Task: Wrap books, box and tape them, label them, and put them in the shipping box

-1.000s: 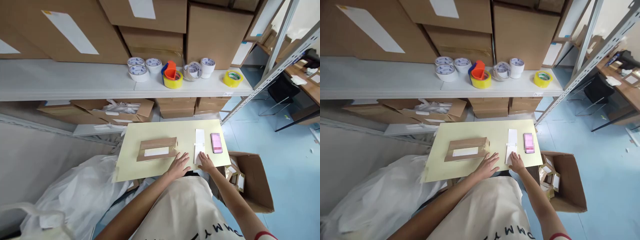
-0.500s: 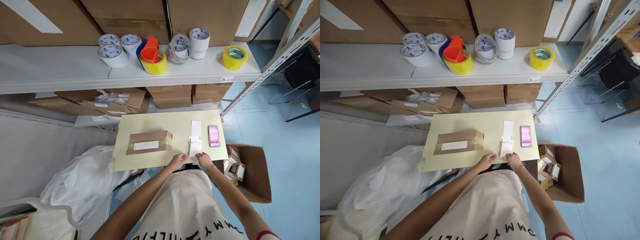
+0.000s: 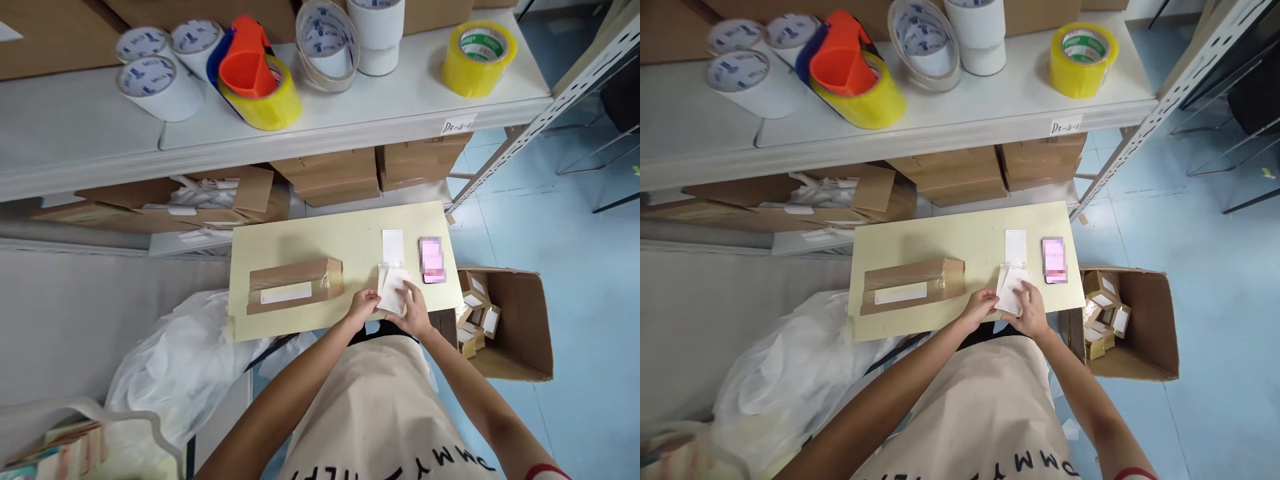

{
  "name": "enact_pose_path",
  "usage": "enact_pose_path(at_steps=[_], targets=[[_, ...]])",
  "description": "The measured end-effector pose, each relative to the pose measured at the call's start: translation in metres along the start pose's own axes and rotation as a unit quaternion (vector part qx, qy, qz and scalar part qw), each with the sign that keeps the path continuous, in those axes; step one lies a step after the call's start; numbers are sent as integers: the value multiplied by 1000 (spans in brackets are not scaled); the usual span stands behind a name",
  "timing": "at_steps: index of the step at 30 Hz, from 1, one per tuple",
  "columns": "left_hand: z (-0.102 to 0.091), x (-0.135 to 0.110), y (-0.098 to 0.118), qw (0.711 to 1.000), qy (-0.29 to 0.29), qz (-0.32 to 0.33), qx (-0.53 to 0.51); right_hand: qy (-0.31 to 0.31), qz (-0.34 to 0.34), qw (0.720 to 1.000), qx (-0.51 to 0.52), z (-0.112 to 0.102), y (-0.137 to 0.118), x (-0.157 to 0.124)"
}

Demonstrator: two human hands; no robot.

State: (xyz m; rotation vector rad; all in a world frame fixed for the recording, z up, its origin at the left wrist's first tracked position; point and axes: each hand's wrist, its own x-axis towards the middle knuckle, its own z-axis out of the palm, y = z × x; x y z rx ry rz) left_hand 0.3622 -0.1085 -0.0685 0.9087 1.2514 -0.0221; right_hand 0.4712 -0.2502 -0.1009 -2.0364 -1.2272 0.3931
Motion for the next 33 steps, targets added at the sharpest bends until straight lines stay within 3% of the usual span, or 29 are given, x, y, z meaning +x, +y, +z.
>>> enact_pose_path(at_steps=[3, 6, 8, 11, 14, 16, 19, 23, 25, 27, 30, 31, 33], targets=[[-3, 6, -12, 1000, 8, -4, -12, 53, 208, 968, 129, 8, 1, 0], [-2, 13, -24, 1000, 8, 3, -8, 29, 301, 928, 217, 15, 3, 4], [0, 19, -29, 1000, 11, 22, 15, 33, 296, 932, 207, 17, 5, 8], [3, 22, -27, 995, 26, 79, 56, 53, 231, 962, 133, 15, 8, 12], [1, 20, -18, 979, 55, 164, 109, 19, 162, 982, 96, 10, 9, 14], [-2, 18, -12, 971, 37, 196, 132, -25, 151, 981, 118, 8, 9, 15], [-6, 18, -7, 977, 11, 183, 109, -77, 154, 970, 169, 9, 9, 17], [-11, 22, -3, 978, 82, 184, 51, -133, 101, 968, 188, 12, 8, 20], [-14, 21, 1, 969, 107, 217, 60, -142, 81, 970, 181, 11, 9, 22], [-17, 17, 9, 939, 143, 295, 100, -145, 75, 971, 172, 10, 9, 25], [-20, 7, 26, 844, 201, 440, 232, -166, 65, 972, 153, 6, 9, 30], [-19, 3, 32, 808, 187, 476, 292, -175, 59, 972, 146, 5, 8, 31], [-15, -3, 43, 747, 93, 511, 415, -190, 40, 972, 133, 4, 8, 34]])
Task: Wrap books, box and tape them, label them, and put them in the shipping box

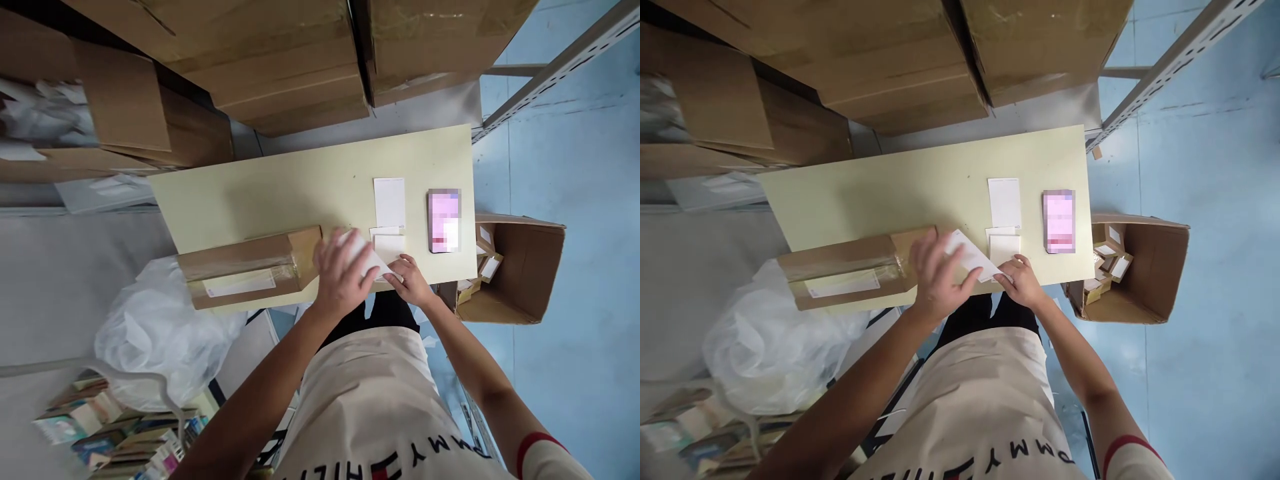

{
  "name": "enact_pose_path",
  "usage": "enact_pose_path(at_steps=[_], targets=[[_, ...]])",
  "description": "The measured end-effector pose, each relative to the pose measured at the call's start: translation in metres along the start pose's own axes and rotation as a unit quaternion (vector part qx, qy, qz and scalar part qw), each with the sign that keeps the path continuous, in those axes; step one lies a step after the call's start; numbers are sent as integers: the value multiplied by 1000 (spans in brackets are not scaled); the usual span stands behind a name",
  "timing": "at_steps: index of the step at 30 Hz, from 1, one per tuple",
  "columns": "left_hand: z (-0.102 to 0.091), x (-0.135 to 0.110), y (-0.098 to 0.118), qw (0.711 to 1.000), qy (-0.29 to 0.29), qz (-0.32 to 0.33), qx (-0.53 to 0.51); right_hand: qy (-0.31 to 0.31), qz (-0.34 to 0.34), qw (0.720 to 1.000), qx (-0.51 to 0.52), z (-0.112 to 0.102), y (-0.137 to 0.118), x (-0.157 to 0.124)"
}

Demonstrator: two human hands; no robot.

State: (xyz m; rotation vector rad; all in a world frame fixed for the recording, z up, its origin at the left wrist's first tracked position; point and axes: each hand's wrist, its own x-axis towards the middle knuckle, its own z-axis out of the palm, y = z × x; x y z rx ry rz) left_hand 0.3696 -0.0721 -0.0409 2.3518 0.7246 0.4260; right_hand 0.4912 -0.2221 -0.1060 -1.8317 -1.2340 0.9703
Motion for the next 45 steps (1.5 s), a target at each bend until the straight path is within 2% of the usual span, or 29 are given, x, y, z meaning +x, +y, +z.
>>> enact_pose_path(at_steps=[2, 4, 8, 12, 17, 23, 26, 33, 37, 40, 42, 45], targets=[[-2, 7, 9, 988, -133, 70, 30, -9, -19, 1000, -9, 0, 0, 1], [1, 11, 15, 970, -219, 84, 58, -10, -30, 999, -9, 2, 0, 2], [7, 13, 14, 953, -279, 66, 99, 8, -16, 1000, 6, 8, 3, 0], [11, 12, 6, 956, -280, 52, 66, 25, -20, 999, 2, 10, 3, -3], [15, 13, 1, 969, -247, 21, -12, -8, -23, 999, -24, 6, 2, -3], [16, 21, -8, 932, -361, 30, -15, 3, -7, 1000, -6, -2, 3, -1], [15, 29, -12, 922, -385, 25, -33, 10, -5, 1000, 3, -7, 2, 1], [18, 42, -21, 922, -374, 12, -103, 28, -5, 999, 20, -9, 5, 7], [24, 47, -40, 930, -329, -46, -158, 23, 7, 999, 34, -17, 5, 12], [27, 52, -50, 923, -314, -86, -204, 8, 4, 999, 50, -24, 2, 17], [25, 58, -48, 916, -332, -74, -212, -4, 2, 998, 62, -26, -2, 19], [18, 66, -35, 907, -385, -11, -172, -8, -1, 997, 72, -23, -5, 21]])
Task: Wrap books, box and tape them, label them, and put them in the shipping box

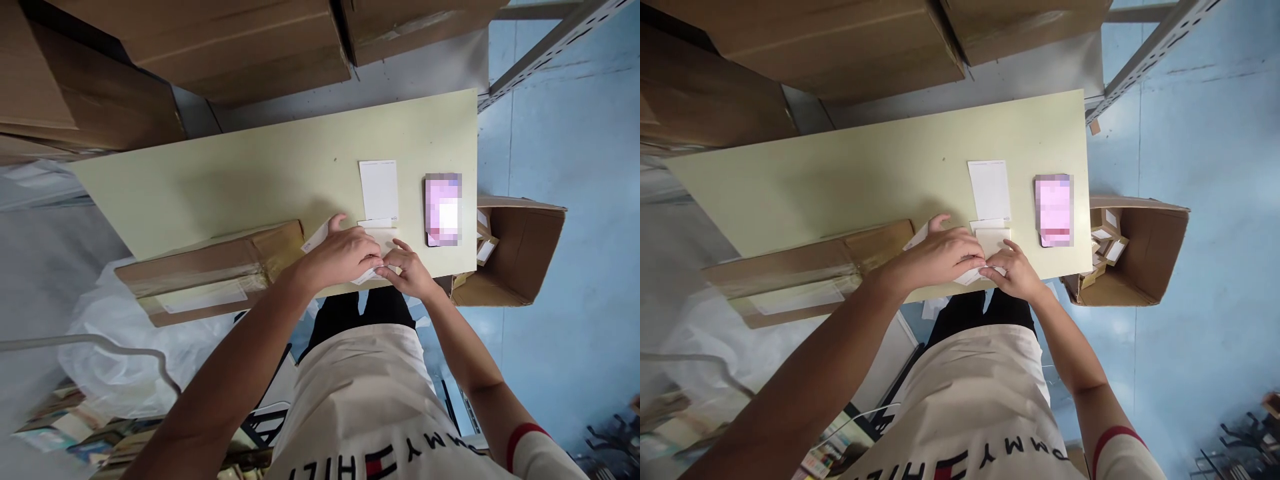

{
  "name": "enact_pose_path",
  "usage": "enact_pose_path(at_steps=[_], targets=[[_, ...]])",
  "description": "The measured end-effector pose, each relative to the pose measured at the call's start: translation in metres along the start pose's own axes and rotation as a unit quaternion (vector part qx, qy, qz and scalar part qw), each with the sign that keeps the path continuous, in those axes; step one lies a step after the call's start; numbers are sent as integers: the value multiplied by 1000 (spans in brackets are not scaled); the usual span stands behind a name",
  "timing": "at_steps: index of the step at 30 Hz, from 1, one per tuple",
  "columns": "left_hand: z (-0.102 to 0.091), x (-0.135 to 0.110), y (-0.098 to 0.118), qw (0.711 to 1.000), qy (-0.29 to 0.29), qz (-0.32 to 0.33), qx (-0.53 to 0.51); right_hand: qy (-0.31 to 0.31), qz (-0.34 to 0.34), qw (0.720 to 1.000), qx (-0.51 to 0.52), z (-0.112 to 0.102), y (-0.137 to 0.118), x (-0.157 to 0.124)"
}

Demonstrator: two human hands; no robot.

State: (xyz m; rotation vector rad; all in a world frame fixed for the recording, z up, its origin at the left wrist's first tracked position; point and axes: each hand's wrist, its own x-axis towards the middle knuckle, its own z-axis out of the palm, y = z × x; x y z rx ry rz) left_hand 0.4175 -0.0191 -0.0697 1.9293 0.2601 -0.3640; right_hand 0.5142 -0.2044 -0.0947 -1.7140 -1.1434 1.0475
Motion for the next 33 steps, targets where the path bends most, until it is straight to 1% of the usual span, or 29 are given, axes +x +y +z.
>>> enact_pose_path(at_steps=[2, 4, 6, 9, 12, 16, 20, 22, 25, 29, 31, 33], targets=[[-3, 1, 11, 999, -28, 8, 39, 12, 1, 1000, -2, 5, 0, -1], [-6, 1, 19, 997, -44, -1, 70, 35, 8, 999, -11, 11, 2, -2], [-7, 1, 22, 993, -61, -21, 96, 59, 20, 998, -29, 16, 4, -4], [-7, 2, 21, 989, -86, -47, 115, 83, 28, 994, -62, 20, 8, -5], [-5, 3, 17, 989, -88, -50, 108, 103, 10, 992, -71, 23, 11, -6], [-1, 3, 14, 990, -80, -50, 108, 123, 1, 991, -58, 26, 15, -5], [-3, 4, 15, 987, -74, -78, 115, 135, -5, 990, -31, 29, 17, -6], [-5, 5, 16, 987, -60, -87, 121, 134, 8, 991, -15, 31, 18, -7], [-8, 8, 18, 987, -51, -82, 125, 123, 46, 991, 10, 32, 17, -10], [-12, 8, 22, 986, -33, -72, 148, 89, 110, 989, 39, 24, 15, -10], [-15, 5, 25, 985, -34, -68, 153, 64, 108, 992, 30, 17, 13, -7], [-19, 0, 28, 984, -54, -76, 150, 39, 79, 996, 15, 11, 11, -3]])
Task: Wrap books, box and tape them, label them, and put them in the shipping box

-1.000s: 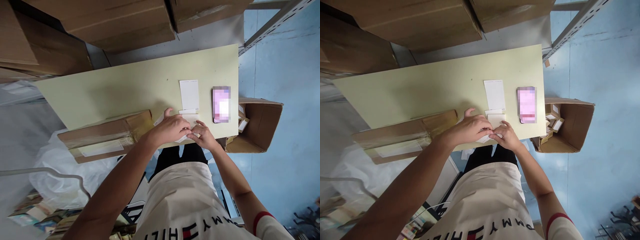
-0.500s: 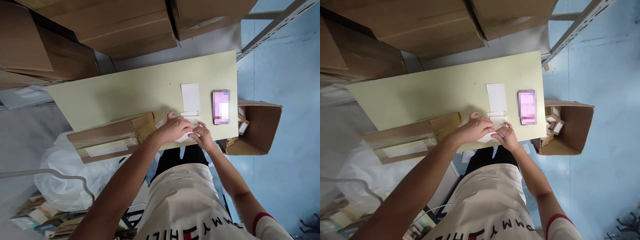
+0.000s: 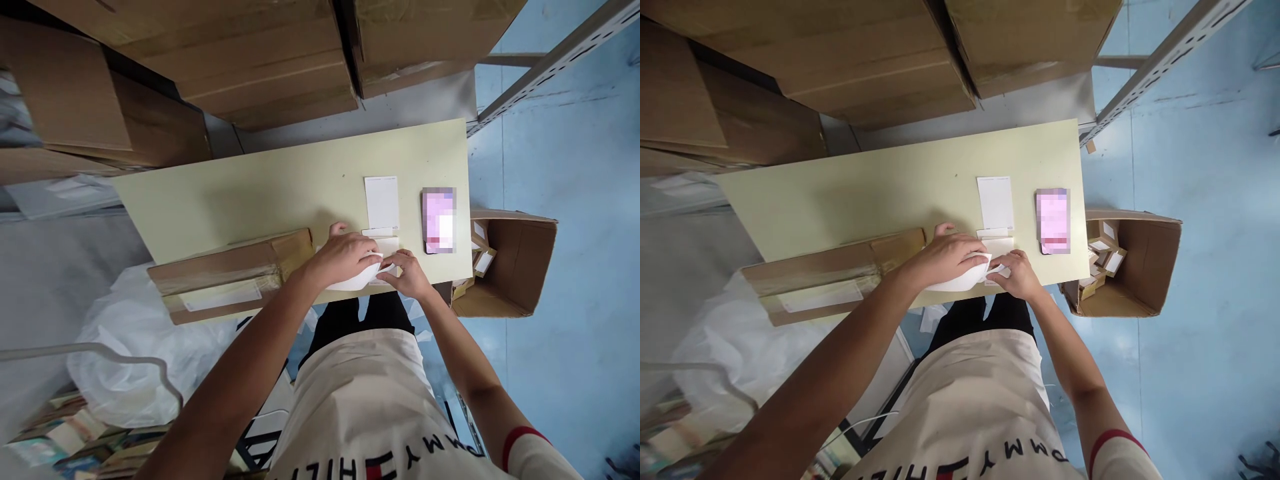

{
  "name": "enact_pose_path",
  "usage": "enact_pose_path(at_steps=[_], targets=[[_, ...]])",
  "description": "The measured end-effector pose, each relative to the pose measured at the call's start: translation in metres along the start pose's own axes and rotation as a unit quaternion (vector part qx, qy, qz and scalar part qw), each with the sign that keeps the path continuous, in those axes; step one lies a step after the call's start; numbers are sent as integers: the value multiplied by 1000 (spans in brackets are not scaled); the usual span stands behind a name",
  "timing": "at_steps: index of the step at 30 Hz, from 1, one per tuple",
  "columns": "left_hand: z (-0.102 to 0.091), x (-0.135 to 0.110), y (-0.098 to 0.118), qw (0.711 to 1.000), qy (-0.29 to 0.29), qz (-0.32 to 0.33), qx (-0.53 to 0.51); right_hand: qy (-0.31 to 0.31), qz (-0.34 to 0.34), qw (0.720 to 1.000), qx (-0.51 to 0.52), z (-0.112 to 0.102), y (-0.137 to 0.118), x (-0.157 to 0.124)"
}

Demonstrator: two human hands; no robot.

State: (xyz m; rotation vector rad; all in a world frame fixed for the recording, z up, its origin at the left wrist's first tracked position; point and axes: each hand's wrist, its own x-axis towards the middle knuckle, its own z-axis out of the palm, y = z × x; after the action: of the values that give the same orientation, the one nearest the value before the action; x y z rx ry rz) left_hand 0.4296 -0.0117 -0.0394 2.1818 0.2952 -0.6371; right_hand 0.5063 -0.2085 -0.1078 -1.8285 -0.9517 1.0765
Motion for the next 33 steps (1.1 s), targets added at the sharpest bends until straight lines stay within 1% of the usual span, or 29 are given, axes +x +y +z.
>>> enact_pose_path(at_steps=[3, 6, 10, 13, 16, 20, 23, 27, 28, 30, 32, 33], targets=[[-9, -9, -1, 998, -35, -42, 9, -17, -32, 999, -19, -5, -5, 4], [-18, -15, -1, 996, -38, -85, 8, -24, -43, 998, -37, -7, -7, 5], [-25, -18, 4, 995, -45, -89, -4, -37, -67, 995, -56, -6, -4, 4], [-28, -20, 6, 993, -29, -106, 34, -30, -85, 993, -78, -4, 2, 2], [-30, -24, 6, 991, 6, -119, 60, -18, -106, 989, -96, -2, 9, -4], [-34, -31, 4, 989, 62, -120, 56, -6, -138, 982, -127, 3, 16, -14], [-36, -37, 4, 988, 100, -113, 27, -3, -147, 975, -166, 8, 20, -20], [-39, -50, 5, 981, 163, -104, -35, -35, -148, 969, -193, 12, 17, -26], [-38, -54, 5, 977, 181, -100, -56, -28, -146, 971, -186, 12, 13, -27], [-35, -64, 7, 966, 218, -88, -110, 23, -129, 982, -133, 11, -1, -29], [-29, -74, 9, 947, 260, -78, -174, 86, -101, 991, -21, 11, -22, -28], [-25, -80, 10, 934, 282, -73, -207, 106, -90, 989, 49, 14, -35, -27]])
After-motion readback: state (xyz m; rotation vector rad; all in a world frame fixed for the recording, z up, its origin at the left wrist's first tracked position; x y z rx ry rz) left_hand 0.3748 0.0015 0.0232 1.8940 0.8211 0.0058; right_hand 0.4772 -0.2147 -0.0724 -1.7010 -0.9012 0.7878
